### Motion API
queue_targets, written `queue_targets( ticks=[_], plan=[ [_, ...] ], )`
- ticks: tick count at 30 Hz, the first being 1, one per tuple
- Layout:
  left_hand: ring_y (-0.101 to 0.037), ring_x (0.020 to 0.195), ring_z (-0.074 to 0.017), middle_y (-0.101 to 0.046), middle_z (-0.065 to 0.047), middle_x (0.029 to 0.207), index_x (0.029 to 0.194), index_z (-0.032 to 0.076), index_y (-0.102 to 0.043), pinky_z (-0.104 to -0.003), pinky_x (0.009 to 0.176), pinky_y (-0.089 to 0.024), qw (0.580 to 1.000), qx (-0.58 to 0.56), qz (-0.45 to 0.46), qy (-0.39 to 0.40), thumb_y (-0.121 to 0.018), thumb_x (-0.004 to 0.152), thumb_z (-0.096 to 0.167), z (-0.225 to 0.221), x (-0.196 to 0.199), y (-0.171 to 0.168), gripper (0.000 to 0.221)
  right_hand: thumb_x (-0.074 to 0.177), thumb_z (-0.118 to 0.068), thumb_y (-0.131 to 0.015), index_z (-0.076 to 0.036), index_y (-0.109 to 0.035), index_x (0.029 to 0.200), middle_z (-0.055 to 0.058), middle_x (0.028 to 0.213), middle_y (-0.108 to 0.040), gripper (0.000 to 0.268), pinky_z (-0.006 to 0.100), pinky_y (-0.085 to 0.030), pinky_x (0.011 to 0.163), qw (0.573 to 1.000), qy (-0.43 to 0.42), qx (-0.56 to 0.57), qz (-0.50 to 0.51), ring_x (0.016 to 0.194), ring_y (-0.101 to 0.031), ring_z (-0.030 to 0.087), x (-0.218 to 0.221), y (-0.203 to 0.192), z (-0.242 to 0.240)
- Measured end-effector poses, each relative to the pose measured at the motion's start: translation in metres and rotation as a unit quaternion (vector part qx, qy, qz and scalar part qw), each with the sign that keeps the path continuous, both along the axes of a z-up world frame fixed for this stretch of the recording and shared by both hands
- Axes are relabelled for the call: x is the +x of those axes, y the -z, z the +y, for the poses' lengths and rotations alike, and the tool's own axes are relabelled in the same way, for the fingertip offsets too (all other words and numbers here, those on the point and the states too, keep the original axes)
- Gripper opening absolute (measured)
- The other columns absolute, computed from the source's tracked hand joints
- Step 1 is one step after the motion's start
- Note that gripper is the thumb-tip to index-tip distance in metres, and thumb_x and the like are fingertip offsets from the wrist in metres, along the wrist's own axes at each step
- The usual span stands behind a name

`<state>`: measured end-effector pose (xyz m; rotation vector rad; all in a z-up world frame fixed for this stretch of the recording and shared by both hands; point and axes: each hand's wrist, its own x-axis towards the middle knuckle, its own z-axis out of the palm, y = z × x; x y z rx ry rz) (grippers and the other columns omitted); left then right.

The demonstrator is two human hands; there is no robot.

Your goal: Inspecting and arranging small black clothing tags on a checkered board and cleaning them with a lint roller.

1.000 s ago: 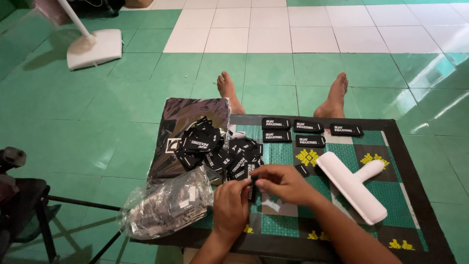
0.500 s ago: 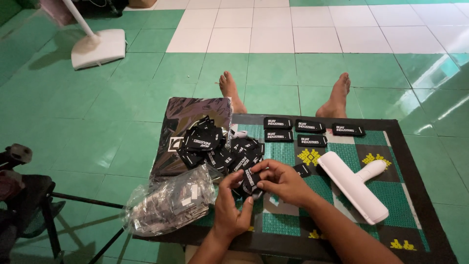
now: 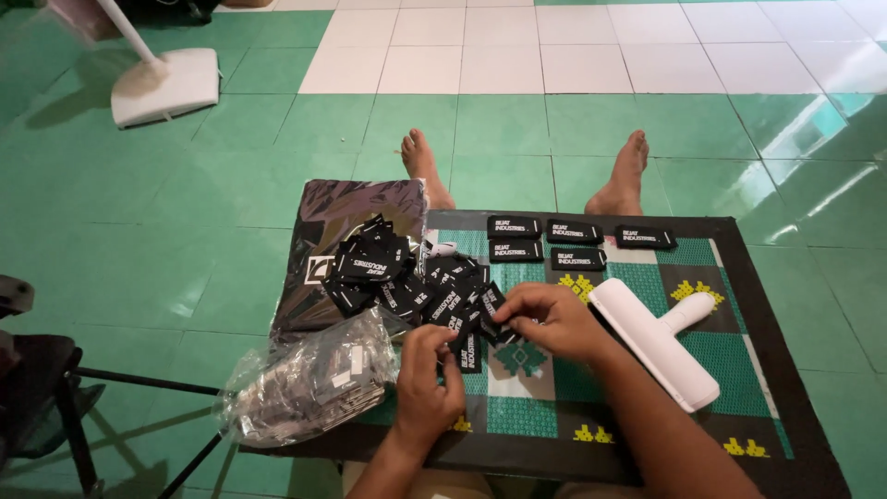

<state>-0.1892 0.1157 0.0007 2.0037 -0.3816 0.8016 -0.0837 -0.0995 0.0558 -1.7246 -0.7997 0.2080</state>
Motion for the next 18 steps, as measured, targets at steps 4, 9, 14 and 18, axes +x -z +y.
queue_targets(
  ticks=[4,9,14,18],
  plan=[
    [-0.062,0.095,-0.0215,-0.056,-0.018,0.122,0.124,0.0,-0.054,-0.029,0.082,-0.061,0.998,0.013,0.063,0.02,-0.063,0.088,0.012,-0.002,-0.006,-0.019,0.039,0.087,0.009,-0.067,-0.001,-0.079,0.098,0.01,0.095,-0.072,0.019,0.027,-0.06,0.077,0.994,-0.046,0.068,0.067,0.085,-0.071,0.018,-0.003,0.0,0.003],
    [-0.075,0.106,-0.0268,-0.063,-0.016,0.131,0.12,0.005,-0.06,-0.034,0.093,-0.067,0.976,-0.157,0.134,0.064,-0.075,0.085,0.003,-0.006,-0.004,-0.045,0.038,0.089,-0.005,-0.077,-0.007,-0.08,0.103,0.005,0.09,-0.068,0.015,0.028,-0.054,0.07,0.994,-0.088,0.054,0.035,0.08,-0.064,0.015,-0.008,0.005,0.012],
    [-0.07,0.106,-0.0228,-0.066,-0.013,0.121,0.113,0.006,-0.065,-0.031,0.093,-0.062,0.972,-0.175,0.158,0.004,-0.067,0.086,-0.003,-0.003,-0.002,-0.043,0.028,0.089,-0.008,-0.077,-0.003,-0.079,0.102,0.006,0.091,-0.067,0.014,0.028,-0.057,0.072,0.992,-0.081,0.067,0.072,0.08,-0.065,0.016,-0.01,-0.008,0.007],
    [-0.055,0.123,-0.0331,-0.048,-0.019,0.128,0.121,-0.003,-0.059,-0.035,0.101,-0.058,0.991,0.071,0.095,-0.062,-0.054,0.083,-0.012,0.004,0.007,-0.034,0.039,0.087,-0.004,-0.077,-0.003,-0.075,0.084,0.009,0.086,-0.07,0.003,0.028,-0.063,0.068,0.991,-0.015,0.027,0.13,0.074,-0.07,0.017,0.0,-0.025,-0.013]
  ],
)
